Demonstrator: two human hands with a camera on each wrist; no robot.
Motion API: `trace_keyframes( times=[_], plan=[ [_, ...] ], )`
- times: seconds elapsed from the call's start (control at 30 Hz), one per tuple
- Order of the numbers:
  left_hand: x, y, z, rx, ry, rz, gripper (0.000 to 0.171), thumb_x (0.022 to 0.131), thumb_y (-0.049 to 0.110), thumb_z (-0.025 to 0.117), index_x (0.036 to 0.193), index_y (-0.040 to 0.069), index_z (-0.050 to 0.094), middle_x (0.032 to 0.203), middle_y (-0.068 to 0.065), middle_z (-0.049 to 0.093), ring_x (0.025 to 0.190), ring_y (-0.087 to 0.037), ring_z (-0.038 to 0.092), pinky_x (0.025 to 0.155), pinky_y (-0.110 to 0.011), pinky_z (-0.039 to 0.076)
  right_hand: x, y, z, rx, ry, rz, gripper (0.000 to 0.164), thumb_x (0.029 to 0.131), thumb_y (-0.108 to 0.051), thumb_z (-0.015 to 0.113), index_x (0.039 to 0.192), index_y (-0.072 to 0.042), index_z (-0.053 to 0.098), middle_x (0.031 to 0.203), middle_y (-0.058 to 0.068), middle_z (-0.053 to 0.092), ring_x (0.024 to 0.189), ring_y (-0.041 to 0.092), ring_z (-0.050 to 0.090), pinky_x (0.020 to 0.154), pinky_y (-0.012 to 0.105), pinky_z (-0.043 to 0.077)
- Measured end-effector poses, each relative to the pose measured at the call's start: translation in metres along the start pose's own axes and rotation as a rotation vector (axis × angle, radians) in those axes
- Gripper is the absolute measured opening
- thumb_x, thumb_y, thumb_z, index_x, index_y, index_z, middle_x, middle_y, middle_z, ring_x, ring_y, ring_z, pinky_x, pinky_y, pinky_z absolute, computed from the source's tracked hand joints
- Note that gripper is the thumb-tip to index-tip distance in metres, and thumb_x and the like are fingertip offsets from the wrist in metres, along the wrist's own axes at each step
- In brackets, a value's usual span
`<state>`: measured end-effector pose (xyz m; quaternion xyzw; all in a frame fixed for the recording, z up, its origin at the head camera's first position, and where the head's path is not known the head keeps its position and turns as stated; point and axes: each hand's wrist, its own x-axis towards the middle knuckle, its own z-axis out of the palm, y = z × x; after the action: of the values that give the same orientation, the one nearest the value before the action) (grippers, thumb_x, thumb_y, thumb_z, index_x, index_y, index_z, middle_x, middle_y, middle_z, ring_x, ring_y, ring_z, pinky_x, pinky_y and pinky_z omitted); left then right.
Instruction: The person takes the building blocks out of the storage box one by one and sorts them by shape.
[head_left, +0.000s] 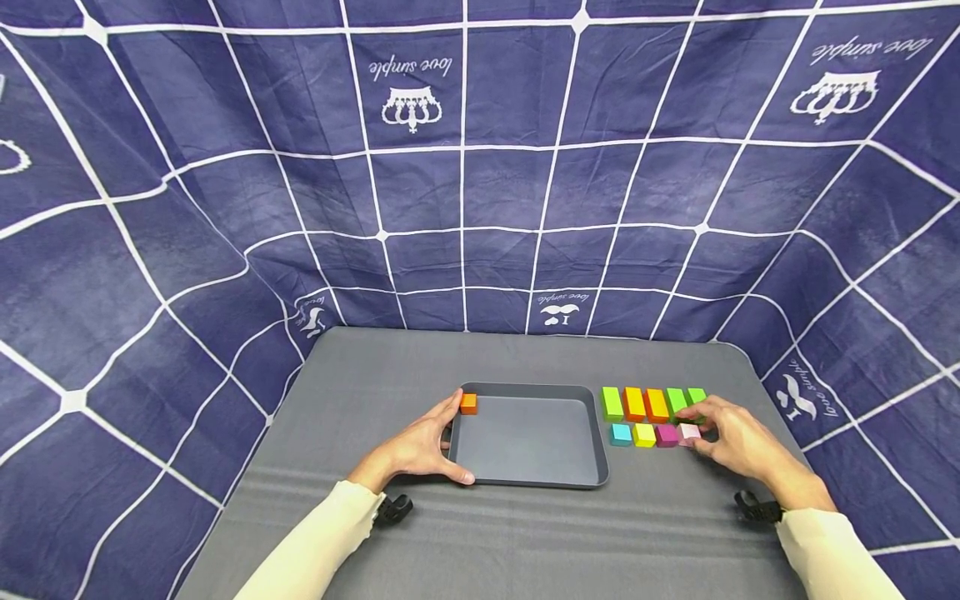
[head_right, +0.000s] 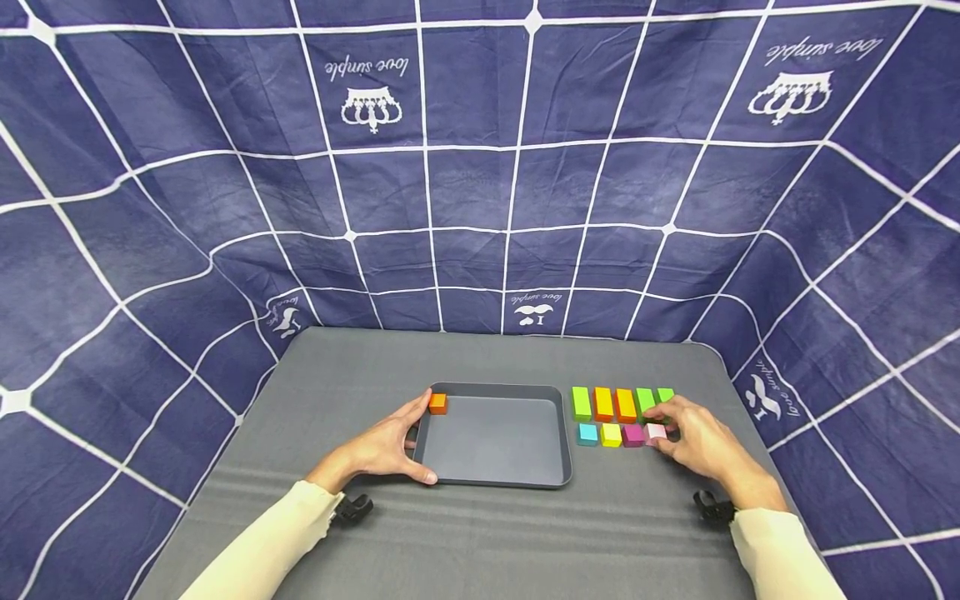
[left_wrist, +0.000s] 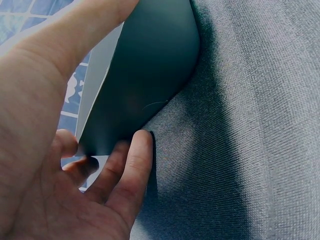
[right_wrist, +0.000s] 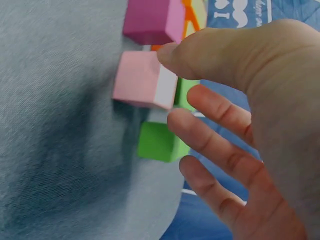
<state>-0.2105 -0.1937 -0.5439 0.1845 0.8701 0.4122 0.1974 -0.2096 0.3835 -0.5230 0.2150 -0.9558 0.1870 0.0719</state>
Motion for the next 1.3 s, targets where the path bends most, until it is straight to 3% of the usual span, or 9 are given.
trace_keyframes(
  times=[0.27,0.47,0.63,0.9,1.3],
  plan=[
    [-0.001,-0.001,0.001,-0.006,0.002,-0.001,0.157,0.077,0.035,0.114,0.189,0.011,0.005,0.197,-0.021,0.013,0.123,-0.032,0.084,0.115,-0.047,0.068,0.014,-0.028,-0.005,-0.045,0.078,0.049,0.04,0.09,-0.018,0.099,0.127,-0.011,0.086,0.113,0.01,0.078,0.095,0.032,0.078,0.074,0.053,0.065],
    [-0.001,0.0,0.0,0.003,0.004,-0.006,0.158,0.077,0.035,0.114,0.189,0.011,0.005,0.197,-0.02,0.014,0.121,-0.033,0.085,0.115,-0.048,0.068,0.031,-0.051,0.003,-0.025,0.126,-0.01,0.04,0.093,-0.013,0.097,0.131,-0.008,0.084,0.12,0.012,0.079,0.103,0.038,0.081,0.086,0.065,0.07],
    [-0.001,0.0,0.001,0.022,0.004,-0.009,0.157,0.077,0.037,0.113,0.189,0.011,0.006,0.197,-0.018,0.014,0.12,-0.03,0.085,0.115,-0.048,0.068,0.045,-0.07,0.014,-0.018,0.131,-0.057,0.04,0.095,-0.013,0.096,0.133,-0.01,0.084,0.125,0.01,0.079,0.106,0.034,0.08,0.09,0.062,0.07],
    [-0.001,0.0,0.001,0.018,0.007,-0.003,0.157,0.076,0.036,0.114,0.189,0.011,0.007,0.196,-0.022,0.014,0.12,-0.031,0.085,0.113,-0.047,0.069,0.066,-0.097,0.035,-0.004,0.115,-0.151,0.041,0.097,-0.016,0.096,0.136,-0.013,0.084,0.126,0.006,0.079,0.103,0.027,0.076,0.084,0.052,0.066],
    [-0.001,0.0,0.001,0.007,0.011,0.008,0.157,0.076,0.034,0.114,0.188,0.009,0.008,0.195,-0.025,0.015,0.124,-0.033,0.083,0.112,-0.046,0.07,0.1,-0.142,0.053,0.035,0.025,-0.196,0.046,0.101,-0.021,0.092,0.146,-0.018,0.081,0.135,0.003,0.077,0.121,0.03,0.079,0.102,0.059,0.066]
  ],
)
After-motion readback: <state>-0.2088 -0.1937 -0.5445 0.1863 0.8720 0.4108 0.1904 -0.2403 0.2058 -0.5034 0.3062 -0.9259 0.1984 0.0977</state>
